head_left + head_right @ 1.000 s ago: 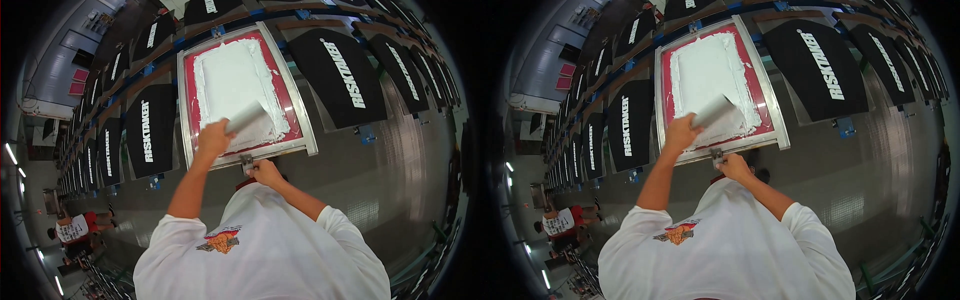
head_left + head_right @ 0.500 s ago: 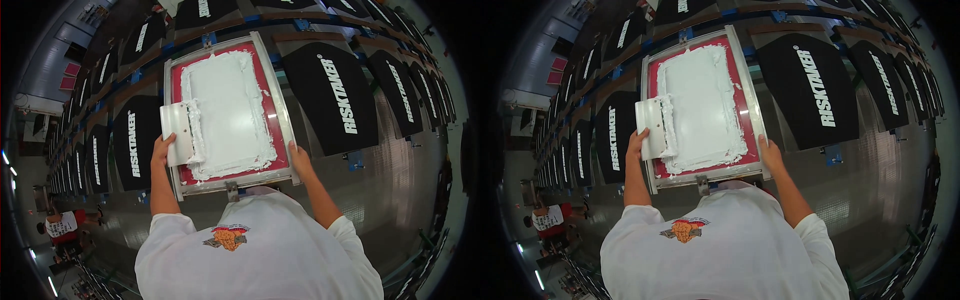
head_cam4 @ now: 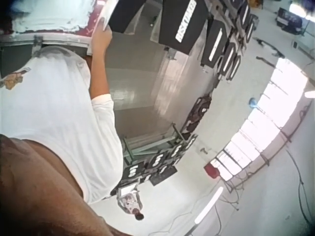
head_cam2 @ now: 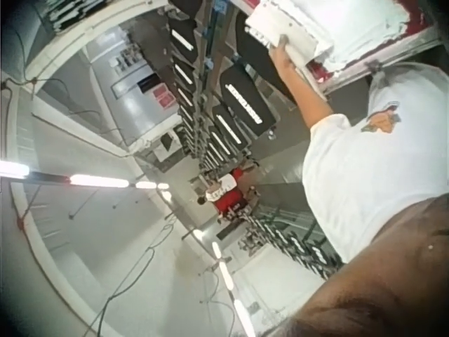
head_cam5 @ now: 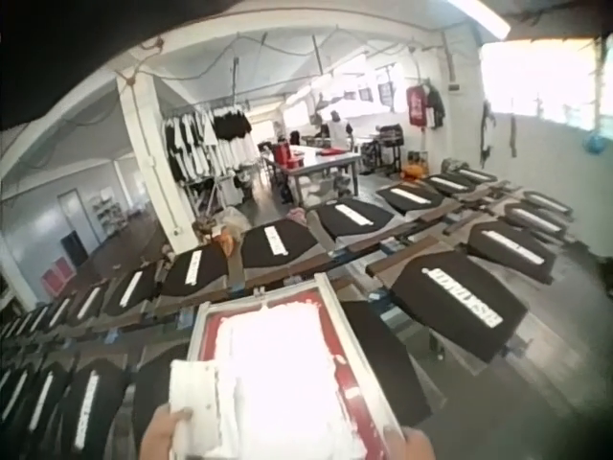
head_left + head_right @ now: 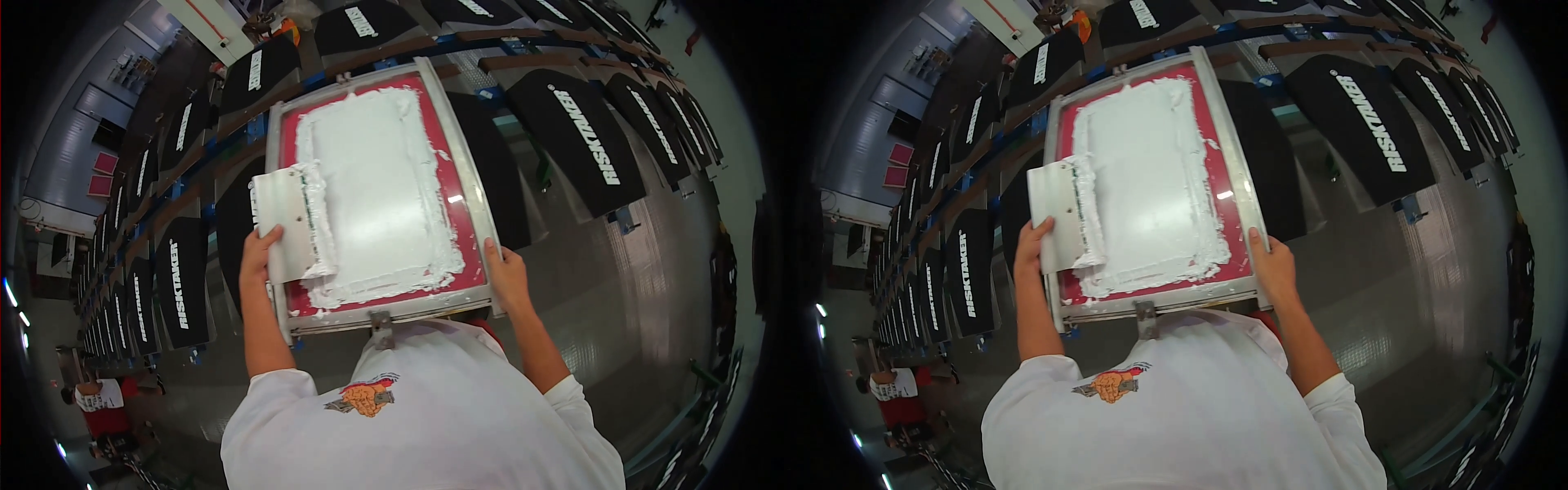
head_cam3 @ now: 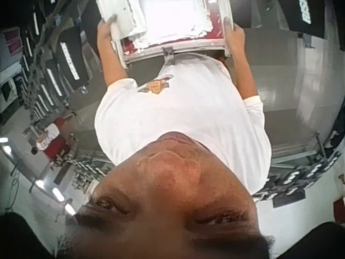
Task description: Applying white ink to a shirt using a screen printing frame and squeegee.
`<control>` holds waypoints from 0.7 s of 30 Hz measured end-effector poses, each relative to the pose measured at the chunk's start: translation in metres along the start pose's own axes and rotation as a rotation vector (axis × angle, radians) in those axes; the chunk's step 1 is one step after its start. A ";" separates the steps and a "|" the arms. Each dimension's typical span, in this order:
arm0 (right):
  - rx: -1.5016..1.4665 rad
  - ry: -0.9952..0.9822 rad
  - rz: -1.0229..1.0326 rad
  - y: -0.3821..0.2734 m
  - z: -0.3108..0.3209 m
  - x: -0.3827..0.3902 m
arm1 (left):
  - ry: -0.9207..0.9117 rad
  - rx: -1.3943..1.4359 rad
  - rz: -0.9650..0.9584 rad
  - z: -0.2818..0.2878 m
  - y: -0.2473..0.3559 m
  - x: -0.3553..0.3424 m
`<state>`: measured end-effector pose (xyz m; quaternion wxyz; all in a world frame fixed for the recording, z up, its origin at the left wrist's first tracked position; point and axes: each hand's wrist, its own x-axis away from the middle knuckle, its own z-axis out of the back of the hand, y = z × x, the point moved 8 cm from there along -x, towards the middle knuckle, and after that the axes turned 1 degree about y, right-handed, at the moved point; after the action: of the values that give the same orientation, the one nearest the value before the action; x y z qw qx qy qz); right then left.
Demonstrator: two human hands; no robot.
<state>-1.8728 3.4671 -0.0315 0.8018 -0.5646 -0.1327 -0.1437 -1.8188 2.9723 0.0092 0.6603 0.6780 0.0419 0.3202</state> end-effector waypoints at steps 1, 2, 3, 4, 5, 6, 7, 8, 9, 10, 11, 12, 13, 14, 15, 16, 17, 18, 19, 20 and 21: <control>0.030 0.005 -0.007 0.005 0.024 -0.014 | 0.014 0.013 0.000 -0.022 -0.010 -0.005; 0.064 0.012 -0.020 0.005 0.044 -0.021 | 0.027 -0.005 0.022 -0.044 -0.011 -0.004; 0.064 0.000 -0.022 0.003 0.059 -0.026 | 0.007 -0.010 0.048 -0.063 -0.010 -0.003; 0.060 -0.004 -0.053 0.001 0.072 -0.034 | 0.005 -0.005 0.057 -0.080 -0.008 -0.004; 0.058 -0.010 -0.084 0.001 0.083 -0.043 | 0.004 0.001 0.067 -0.094 -0.007 -0.003; 0.073 -0.030 -0.099 0.002 0.089 -0.052 | 0.017 0.002 0.066 -0.103 -0.003 -0.003; 0.077 -0.039 -0.095 0.003 0.097 -0.061 | 0.011 0.025 0.069 -0.118 0.000 -0.002; 0.077 -0.034 -0.099 0.004 0.104 -0.069 | 0.005 0.047 0.072 -0.129 0.002 -0.001; 0.077 -0.028 -0.104 0.004 0.110 -0.077 | 0.016 0.051 0.072 -0.137 0.002 -0.001; 0.077 -0.039 -0.102 0.003 0.111 -0.084 | 0.021 0.067 0.080 -0.140 0.001 -0.002; 0.091 -0.042 -0.101 0.003 0.113 -0.091 | 0.026 0.084 0.088 -0.143 -0.001 -0.002; 0.105 -0.043 -0.101 0.002 0.115 -0.098 | 0.035 0.083 0.088 -0.145 -0.005 -0.004; 0.106 -0.050 -0.104 0.006 0.116 -0.104 | 0.049 0.082 0.085 -0.146 -0.011 -0.004; 0.092 -0.069 -0.103 0.011 0.116 -0.112 | 0.061 0.081 0.082 -0.146 -0.016 -0.004; 0.080 -0.085 -0.103 0.017 0.115 -0.117 | 0.065 0.080 0.086 -0.146 -0.023 -0.004; 0.118 -0.089 -0.106 0.023 0.114 -0.123 | 0.069 0.098 0.079 -0.149 -0.029 -0.002; 0.124 -0.085 -0.102 0.029 0.114 -0.130 | 0.070 0.120 0.069 -0.155 -0.032 -0.003; 0.152 -0.053 -0.079 0.036 0.117 -0.135 | 0.085 0.094 0.058 -0.158 -0.034 -0.005; 0.184 -0.027 -0.060 0.036 0.118 -0.133 | 0.086 0.101 0.064 -0.157 -0.036 -0.006; 0.189 -0.028 -0.061 0.032 0.120 -0.129 | 0.065 0.084 0.054 -0.157 -0.036 -0.009; 0.199 -0.023 -0.064 0.038 0.119 -0.127 | 0.040 0.068 0.044 -0.159 -0.035 -0.014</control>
<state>-1.9819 3.6022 -0.0736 0.8474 -0.4793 -0.1735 -0.1486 -1.8950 3.1083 -0.0408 0.6288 0.6942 0.0509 0.3466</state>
